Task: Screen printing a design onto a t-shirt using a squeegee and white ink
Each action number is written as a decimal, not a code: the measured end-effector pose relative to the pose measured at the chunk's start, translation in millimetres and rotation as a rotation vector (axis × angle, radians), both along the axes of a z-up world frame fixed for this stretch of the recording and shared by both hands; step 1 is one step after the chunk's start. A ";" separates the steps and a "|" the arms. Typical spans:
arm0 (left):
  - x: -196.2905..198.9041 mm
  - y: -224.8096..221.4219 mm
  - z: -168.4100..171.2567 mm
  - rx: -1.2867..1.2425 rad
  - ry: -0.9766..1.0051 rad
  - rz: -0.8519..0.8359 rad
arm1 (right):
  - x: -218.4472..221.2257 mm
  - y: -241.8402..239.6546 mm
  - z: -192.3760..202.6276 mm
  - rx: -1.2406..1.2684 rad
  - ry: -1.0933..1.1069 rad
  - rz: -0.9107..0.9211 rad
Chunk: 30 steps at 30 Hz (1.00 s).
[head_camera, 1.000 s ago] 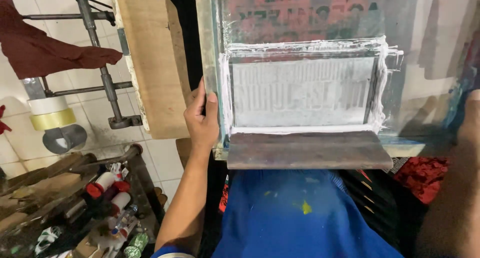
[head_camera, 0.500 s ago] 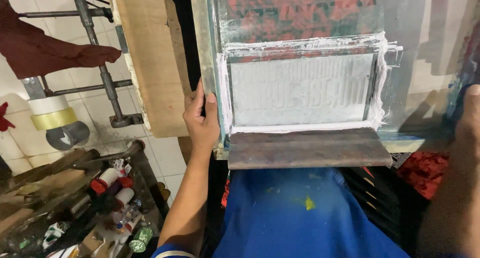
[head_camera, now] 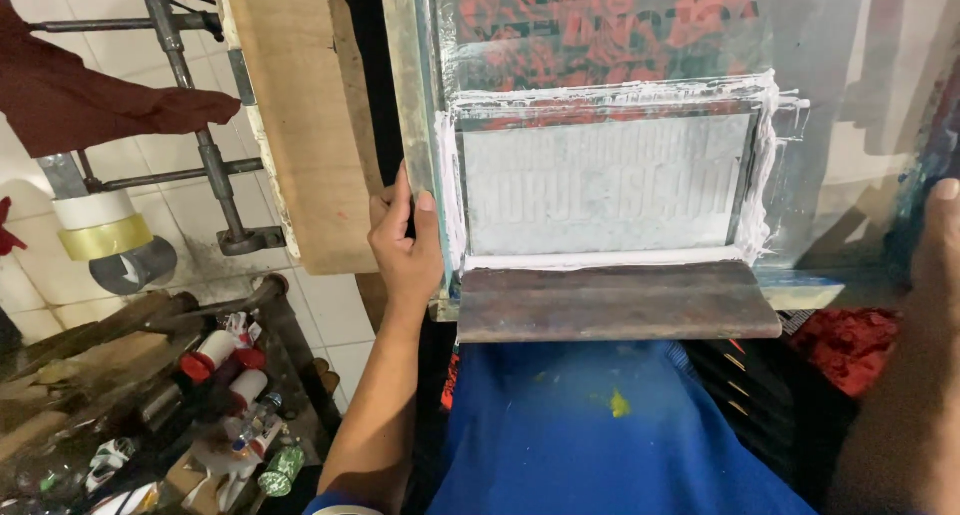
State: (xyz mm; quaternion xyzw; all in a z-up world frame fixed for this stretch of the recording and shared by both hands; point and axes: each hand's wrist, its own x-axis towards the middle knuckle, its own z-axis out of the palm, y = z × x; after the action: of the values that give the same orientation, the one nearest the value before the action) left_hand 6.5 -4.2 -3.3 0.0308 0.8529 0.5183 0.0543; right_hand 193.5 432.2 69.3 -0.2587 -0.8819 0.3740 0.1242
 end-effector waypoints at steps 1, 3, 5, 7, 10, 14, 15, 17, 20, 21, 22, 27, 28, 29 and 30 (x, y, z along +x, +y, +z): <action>-0.7 -1.5 -0.7 0.003 -0.001 -0.004 | 18.3 36.3 -38.8 0.003 -0.001 -0.004; -0.3 -2.4 -2.9 -0.007 0.008 0.005 | 83.8 97.5 -106.4 -0.200 -0.171 -0.175; 0.7 -3.9 -6.1 -0.002 0.028 -0.001 | 64.7 71.8 -72.3 -0.168 -0.289 -0.301; 0.1 -4.4 -4.8 0.000 0.050 -0.009 | 51.7 58.1 -53.3 -0.139 -0.404 -0.429; -1.2 -4.3 0.1 -0.055 -0.010 -0.010 | 51.0 61.5 -50.9 -0.198 -0.342 -0.446; -0.7 -5.4 -3.4 -0.047 -0.001 0.011 | 59.4 68.0 -46.9 -0.030 -0.431 -0.267; -0.8 -6.6 -4.3 -0.059 -0.004 0.023 | 58.4 66.0 -42.1 -0.032 -0.419 -0.205; -2.8 -5.6 -1.5 -0.064 -0.006 0.018 | 66.7 65.9 -44.9 -0.027 -0.344 -0.163; -3.8 -2.8 6.8 -0.065 -0.017 0.010 | 97.0 72.7 -78.0 0.098 -0.139 -0.176; -4.9 -1.7 10.0 -0.059 -0.019 0.003 | 108.9 76.3 -94.2 0.217 0.003 -0.229; -5.4 -2.1 11.0 -0.060 -0.021 0.007 | 95.4 58.2 -84.0 0.216 0.002 -0.225; -10.3 -6.6 11.7 -0.064 -0.080 -0.073 | 35.7 -25.7 -39.4 -1.237 0.425 -0.969; -10.6 -3.7 12.9 -0.070 -0.078 -0.069 | 31.5 -35.1 -39.0 -1.244 0.422 -0.966; -11.0 -0.9 14.3 -0.063 -0.097 -0.057 | 27.3 -44.6 -38.3 -1.274 0.484 -1.053; -12.1 0.8 16.3 -0.058 -0.113 -0.045 | 22.6 -55.2 -38.2 -1.305 0.546 -1.141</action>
State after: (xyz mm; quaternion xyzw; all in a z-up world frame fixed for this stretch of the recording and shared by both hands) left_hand -5.6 -3.3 12.9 0.0188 0.8623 0.4928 0.1150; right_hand 216.1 377.0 31.1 -0.5773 -0.1727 0.7293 0.3241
